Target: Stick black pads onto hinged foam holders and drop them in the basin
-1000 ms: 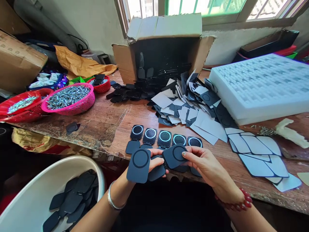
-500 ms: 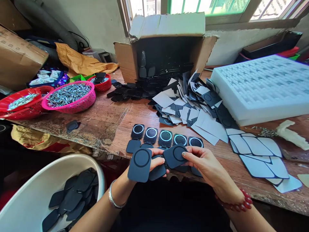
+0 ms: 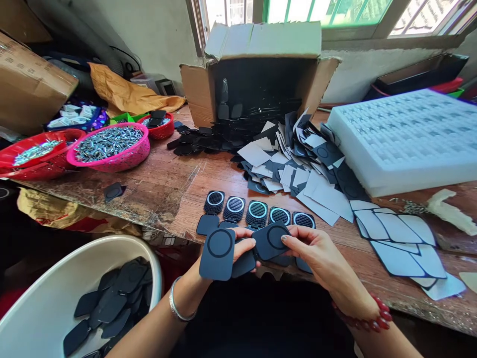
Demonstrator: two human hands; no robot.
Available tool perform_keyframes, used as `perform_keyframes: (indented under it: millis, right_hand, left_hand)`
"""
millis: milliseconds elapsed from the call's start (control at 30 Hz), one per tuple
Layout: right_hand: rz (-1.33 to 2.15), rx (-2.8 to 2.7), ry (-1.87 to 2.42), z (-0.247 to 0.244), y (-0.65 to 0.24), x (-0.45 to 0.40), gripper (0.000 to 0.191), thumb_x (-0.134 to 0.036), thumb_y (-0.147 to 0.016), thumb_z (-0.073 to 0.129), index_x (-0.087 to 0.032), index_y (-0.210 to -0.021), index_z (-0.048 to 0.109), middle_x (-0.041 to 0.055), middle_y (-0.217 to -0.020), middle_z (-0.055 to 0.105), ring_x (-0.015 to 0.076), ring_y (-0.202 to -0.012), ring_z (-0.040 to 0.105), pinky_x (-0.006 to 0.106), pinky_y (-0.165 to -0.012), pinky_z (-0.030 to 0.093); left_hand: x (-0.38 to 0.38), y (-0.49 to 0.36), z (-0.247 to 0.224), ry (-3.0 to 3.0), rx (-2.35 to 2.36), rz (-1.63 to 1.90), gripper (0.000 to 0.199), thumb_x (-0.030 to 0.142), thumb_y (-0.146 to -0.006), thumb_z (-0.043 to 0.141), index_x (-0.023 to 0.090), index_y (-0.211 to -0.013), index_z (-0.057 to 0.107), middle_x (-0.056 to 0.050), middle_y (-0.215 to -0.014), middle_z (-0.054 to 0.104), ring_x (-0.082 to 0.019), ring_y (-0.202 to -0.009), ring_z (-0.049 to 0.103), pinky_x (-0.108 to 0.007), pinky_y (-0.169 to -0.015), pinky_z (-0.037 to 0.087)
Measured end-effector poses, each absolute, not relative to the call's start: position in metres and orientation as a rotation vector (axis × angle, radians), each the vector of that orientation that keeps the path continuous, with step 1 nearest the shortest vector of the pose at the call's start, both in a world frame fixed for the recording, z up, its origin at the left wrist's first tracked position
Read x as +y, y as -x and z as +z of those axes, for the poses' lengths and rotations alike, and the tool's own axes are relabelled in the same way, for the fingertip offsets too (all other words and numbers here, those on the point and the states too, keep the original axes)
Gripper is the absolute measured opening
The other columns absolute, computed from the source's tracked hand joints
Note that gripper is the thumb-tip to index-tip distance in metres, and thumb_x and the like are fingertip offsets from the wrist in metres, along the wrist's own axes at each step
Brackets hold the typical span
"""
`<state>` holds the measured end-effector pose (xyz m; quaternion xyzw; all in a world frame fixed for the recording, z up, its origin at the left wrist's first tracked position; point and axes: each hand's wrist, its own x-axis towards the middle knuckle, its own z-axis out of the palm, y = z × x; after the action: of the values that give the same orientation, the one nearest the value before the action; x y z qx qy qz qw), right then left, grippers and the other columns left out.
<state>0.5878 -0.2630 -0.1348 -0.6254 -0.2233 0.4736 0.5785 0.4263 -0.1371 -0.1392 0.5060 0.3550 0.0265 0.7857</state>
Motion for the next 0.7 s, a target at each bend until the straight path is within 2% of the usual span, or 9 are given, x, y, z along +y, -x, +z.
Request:
perform_keyframes:
  millis: [200,400,533,600,700]
  right_hand:
    - [1.051,-0.603,1.498,-0.138,-0.586,-0.264,0.039,-0.052,-0.065,0.083,-0.018,-0.061,0.064,0.0037,-0.076,0.064,0.0165,-0.071,0.055,0.028,-0.065,0.052]
    - [0.984,-0.663,1.541,-0.138,-0.584,-0.265,0.035,-0.051,-0.069,0.080,-0.019,-0.063,0.067,0.0044,-0.078,0.064,0.0163,-0.070,0.055,0.026,-0.060,0.049]
    - [0.959,-0.665,1.562,-0.139,-0.584,-0.264,0.036,-0.053,-0.068,0.080,-0.019,-0.063,0.067,0.0057,-0.083,0.066,0.0167,-0.071,0.055,0.027,-0.060,0.049]
    - [0.934,-0.673,1.583,-0.139,-0.584,-0.263,0.038,-0.054,-0.067,0.080,-0.019,-0.061,0.065,0.0069,-0.087,0.066,0.0193,-0.077,0.058,0.028,-0.065,0.050]
    - [0.787,-0.751,1.647,-0.134,-0.580,-0.263,0.037,-0.052,-0.067,0.078,-0.021,-0.057,0.063,0.0112,-0.102,0.066,0.0290,-0.104,0.059,0.034,-0.080,0.051]
  left_hand:
    - [-0.137,-0.425,-0.138,-1.153,0.758,0.086,0.041,0.038,-0.070,0.074,0.015,-0.104,0.068,-0.005,-0.076,0.073,-0.020,-0.060,0.070,-0.029,-0.055,0.058]
    - [-0.138,-0.424,-0.136,-1.227,0.754,0.141,0.035,0.039,-0.070,0.071,0.016,-0.097,0.069,-0.005,-0.073,0.071,-0.020,-0.059,0.069,-0.029,-0.053,0.056]
    - [-0.137,-0.422,-0.139,-1.244,0.742,0.162,0.032,0.038,-0.072,0.070,0.017,-0.096,0.070,-0.005,-0.079,0.072,-0.020,-0.061,0.070,-0.028,-0.053,0.056]
    - [-0.136,-0.421,-0.142,-1.246,0.723,0.168,0.029,0.037,-0.074,0.070,0.017,-0.095,0.070,-0.005,-0.079,0.073,-0.020,-0.061,0.070,-0.027,-0.054,0.056]
    - [-0.135,-0.419,-0.147,-1.236,0.718,0.160,0.029,0.036,-0.076,0.069,0.016,-0.097,0.070,-0.004,-0.072,0.072,-0.020,-0.062,0.070,-0.027,-0.055,0.056]
